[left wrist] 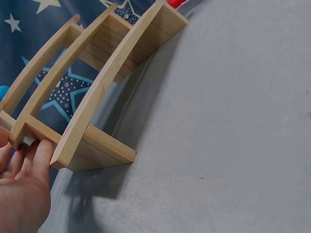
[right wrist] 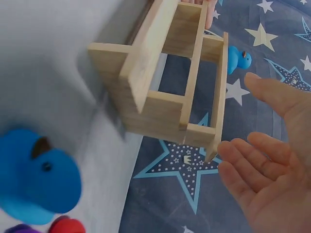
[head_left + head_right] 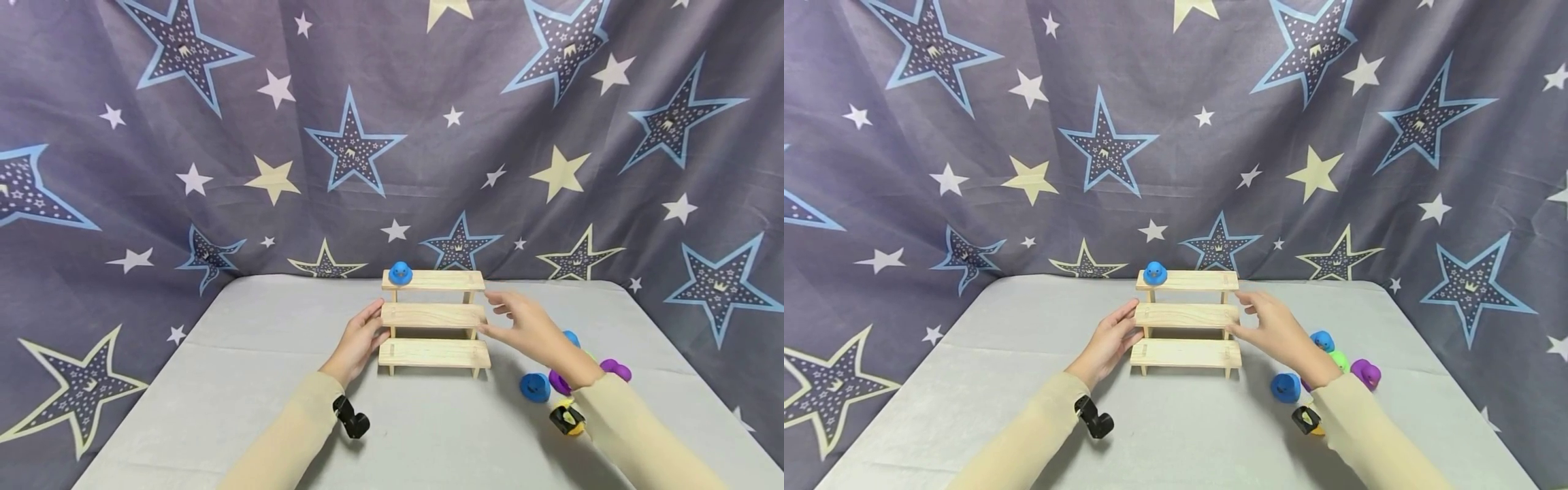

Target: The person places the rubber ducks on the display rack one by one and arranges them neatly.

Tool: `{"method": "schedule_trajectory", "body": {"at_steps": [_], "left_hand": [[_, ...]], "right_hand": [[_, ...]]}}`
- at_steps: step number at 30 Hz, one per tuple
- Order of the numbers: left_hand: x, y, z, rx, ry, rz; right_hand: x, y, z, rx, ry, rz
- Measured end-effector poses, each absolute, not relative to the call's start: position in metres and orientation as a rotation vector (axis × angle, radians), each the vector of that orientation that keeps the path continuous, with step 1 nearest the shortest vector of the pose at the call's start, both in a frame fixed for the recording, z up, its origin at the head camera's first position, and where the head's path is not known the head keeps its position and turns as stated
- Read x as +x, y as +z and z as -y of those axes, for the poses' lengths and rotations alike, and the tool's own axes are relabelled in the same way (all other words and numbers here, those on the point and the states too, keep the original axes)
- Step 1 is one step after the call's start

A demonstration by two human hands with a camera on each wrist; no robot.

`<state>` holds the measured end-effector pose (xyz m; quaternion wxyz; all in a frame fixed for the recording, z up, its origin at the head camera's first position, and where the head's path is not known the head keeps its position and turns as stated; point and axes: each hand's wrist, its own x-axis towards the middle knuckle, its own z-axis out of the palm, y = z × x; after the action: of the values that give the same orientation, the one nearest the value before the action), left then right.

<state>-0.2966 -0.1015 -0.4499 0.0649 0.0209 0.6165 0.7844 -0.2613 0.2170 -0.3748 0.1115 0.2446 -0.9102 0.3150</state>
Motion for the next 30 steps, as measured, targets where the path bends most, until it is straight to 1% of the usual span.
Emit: {"method": "schedule_trajectory", "body": {"at_steps": [12, 24, 30], "left_hand": [[-0.297, -0.449, 0.101, 0.048, 2.368, -1.851], [-0.297, -0.449, 0.102, 0.065, 2.369, -1.846], [-0.297, -0.449, 0.102, 0.048, 2.370, -1.845]], "right_hand": [[-0.239, -0.390, -0.239, 0.726, 0.827, 2.697], [-0.222, -0.409, -0.271, 0.638, 0.852, 2.863], [-0.216, -0.421, -0.282, 0.705, 0.792, 2.893]]}}
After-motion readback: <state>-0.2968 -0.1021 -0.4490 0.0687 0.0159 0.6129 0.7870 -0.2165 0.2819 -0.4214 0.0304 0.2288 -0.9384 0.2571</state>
